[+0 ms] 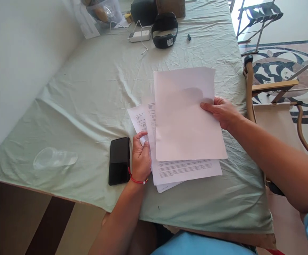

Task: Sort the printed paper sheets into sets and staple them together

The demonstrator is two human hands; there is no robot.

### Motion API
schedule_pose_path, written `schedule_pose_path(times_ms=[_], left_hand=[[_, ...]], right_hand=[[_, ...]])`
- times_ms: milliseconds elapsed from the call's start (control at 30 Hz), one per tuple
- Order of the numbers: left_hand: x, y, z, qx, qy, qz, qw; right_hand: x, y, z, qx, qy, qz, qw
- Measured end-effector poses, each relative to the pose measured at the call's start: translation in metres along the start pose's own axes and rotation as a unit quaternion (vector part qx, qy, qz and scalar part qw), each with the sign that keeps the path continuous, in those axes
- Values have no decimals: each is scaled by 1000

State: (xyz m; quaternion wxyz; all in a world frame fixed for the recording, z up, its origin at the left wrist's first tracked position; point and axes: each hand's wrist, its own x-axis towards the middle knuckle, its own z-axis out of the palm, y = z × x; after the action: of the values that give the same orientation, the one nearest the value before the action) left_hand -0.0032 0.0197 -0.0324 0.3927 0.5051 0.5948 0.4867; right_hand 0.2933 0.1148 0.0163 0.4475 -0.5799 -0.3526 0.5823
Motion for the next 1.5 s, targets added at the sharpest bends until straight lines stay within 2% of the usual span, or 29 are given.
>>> schedule_pose_path(times_ms=[100,200,433,567,733,867,1000,1167,1333,1500], left_hand=[[-2,5,0,-10,-21,4,1000],[-3,6,0,-30,-36,-9,999],[-1,2,1,-82,-19,-48,995],[-1,3,2,-127,-43,-80,988],[-2,6,2,-174,-7,-126,977],[-2,9,3,-230,-27,-149,961],[-1,9,3,-181,-31,-152,971],[0,7,2,-187,-24,-142,972],[1,5,2,-203,-18,-138,969],[1,7,3,-215,-28,-148,965]], right_hand=[[-4,1,7,19,-14,29,999],[-6,0,8,8,-22,27,999],[-7,-1,6,-8,-29,28,999],[-8,1,9,-1,-34,31,999],[-10,3,14,7,-43,27,999],[-11,6,15,4,-59,21,998],[-8,10,14,-9,-85,-5,996],[1,7,9,-47,-28,-34,998],[-3,-6,-1,-11,60,-39,997],[-7,-17,-12,11,64,-67,996]])
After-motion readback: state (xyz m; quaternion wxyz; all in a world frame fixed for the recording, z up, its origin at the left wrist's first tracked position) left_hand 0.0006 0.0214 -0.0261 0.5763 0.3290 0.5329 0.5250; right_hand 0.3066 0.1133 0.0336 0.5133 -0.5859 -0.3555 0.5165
